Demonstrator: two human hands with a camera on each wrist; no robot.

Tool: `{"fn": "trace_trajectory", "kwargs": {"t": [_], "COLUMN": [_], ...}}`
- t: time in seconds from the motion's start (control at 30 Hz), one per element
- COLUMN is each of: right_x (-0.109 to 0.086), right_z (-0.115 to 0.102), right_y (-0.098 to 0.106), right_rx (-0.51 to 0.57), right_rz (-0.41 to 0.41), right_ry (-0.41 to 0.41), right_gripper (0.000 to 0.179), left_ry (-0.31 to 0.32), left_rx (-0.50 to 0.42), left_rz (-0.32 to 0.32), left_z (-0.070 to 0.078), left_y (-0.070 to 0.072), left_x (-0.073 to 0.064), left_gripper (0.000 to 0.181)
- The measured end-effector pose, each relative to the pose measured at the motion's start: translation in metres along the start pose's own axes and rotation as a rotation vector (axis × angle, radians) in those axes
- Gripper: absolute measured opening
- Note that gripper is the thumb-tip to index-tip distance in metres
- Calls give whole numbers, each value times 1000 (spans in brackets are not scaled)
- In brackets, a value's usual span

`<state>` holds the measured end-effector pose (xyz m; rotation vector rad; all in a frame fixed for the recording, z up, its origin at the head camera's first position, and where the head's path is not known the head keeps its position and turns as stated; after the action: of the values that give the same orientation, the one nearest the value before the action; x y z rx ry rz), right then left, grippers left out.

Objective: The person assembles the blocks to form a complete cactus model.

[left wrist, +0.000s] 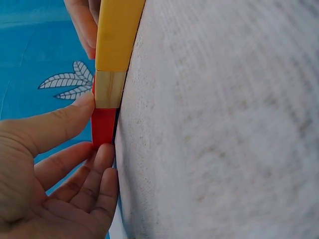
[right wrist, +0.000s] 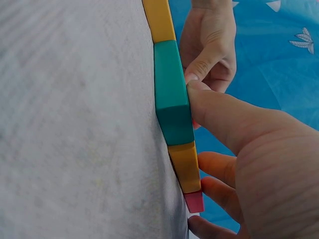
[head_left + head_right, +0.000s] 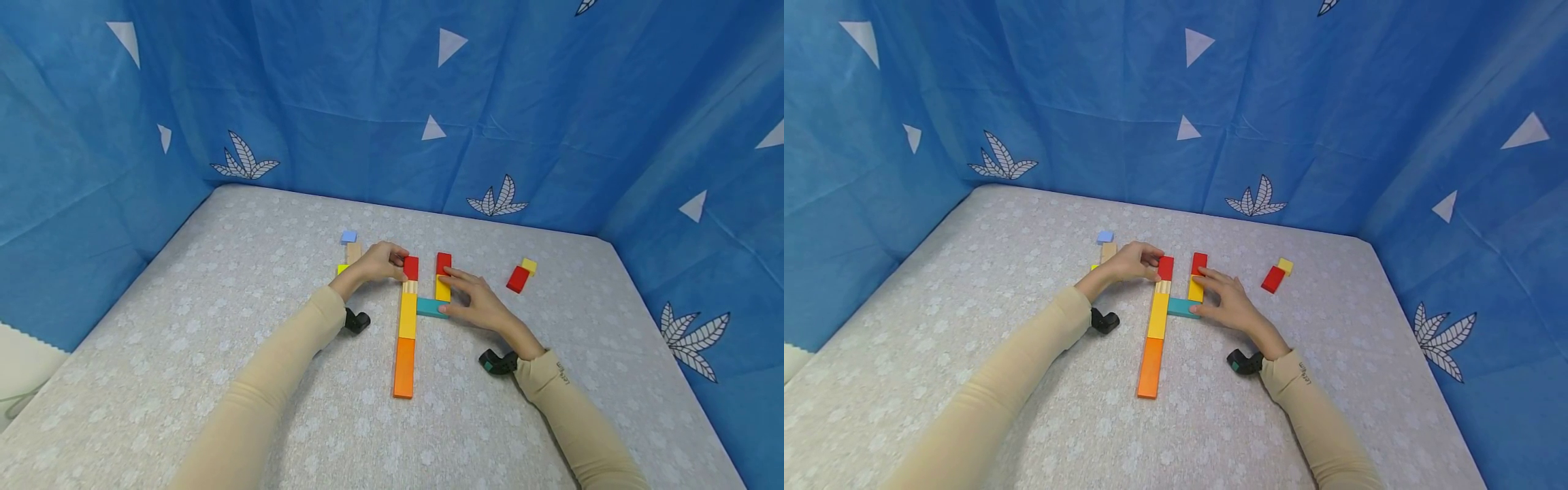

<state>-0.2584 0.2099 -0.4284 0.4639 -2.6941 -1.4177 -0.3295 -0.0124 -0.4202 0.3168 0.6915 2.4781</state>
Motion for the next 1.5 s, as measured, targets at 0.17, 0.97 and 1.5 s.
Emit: {"fn": "trace_trajectory", "kwargs": {"t": [0.17,0.97,1.5], "right_x": [0,1,1], "right_z": [0,1,1], "right_y": [0,0,0], "right_rx": [-6,-10,-6], "right_rz": [0,0,8], "right_ry": [-7,8,16], "right_gripper": [68,68,67], "left_ry": [4,-249,-287], "left_rx": [24,318,403], "left_rz": [-6,-247,-331], "left_z": [0,29,23], "left_y": [-1,-23,-31], "left_x": [0,-56,-64], "left_gripper": [58,78,85]}}
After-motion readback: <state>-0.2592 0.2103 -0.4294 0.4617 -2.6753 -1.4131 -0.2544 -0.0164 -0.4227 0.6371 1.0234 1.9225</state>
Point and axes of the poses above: each hand's wrist, its own x-axis towards the middle knuckle, its own y-axis out of the back of the hand, z = x × y, the point moved 4 cm from there along x, towards the middle knuckle, and after that the axes turned 14 degrees about -y, right-handed, at the moved point
